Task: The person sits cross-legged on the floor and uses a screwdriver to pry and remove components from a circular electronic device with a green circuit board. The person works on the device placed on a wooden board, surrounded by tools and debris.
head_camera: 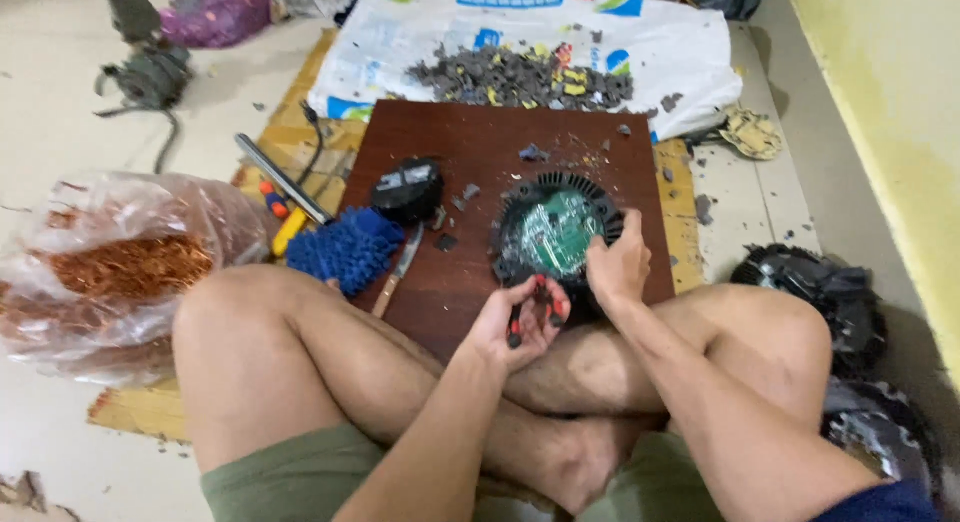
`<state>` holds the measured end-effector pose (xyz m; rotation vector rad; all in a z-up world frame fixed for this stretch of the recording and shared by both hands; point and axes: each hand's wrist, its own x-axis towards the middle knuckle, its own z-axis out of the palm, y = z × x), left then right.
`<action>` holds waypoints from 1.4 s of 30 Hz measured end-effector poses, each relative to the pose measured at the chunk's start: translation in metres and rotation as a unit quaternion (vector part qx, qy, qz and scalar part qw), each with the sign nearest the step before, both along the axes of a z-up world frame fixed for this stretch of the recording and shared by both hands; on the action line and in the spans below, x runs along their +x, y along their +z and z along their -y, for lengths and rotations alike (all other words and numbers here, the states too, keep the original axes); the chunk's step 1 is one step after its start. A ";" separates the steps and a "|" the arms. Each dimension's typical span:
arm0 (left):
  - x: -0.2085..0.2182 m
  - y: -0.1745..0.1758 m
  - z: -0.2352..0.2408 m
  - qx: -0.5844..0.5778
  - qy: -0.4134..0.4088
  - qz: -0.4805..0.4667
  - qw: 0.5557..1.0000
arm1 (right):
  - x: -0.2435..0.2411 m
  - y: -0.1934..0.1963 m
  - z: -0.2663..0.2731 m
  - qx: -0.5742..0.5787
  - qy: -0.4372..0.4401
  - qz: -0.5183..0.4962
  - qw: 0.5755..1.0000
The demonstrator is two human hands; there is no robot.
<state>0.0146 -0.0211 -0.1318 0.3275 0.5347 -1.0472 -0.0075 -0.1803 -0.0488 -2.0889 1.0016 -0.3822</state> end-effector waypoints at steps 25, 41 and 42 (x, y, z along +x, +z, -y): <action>0.059 0.049 -0.057 0.453 -0.455 0.397 0.656 | -0.008 0.034 -0.008 0.050 0.040 0.022 0.998; 0.042 0.072 -0.070 0.679 -0.348 0.638 0.107 | -0.002 0.034 -0.012 -0.008 0.029 0.016 0.999; 0.036 0.056 -0.072 0.696 -0.239 0.677 -0.007 | -0.002 0.030 -0.011 -0.021 0.025 0.018 0.999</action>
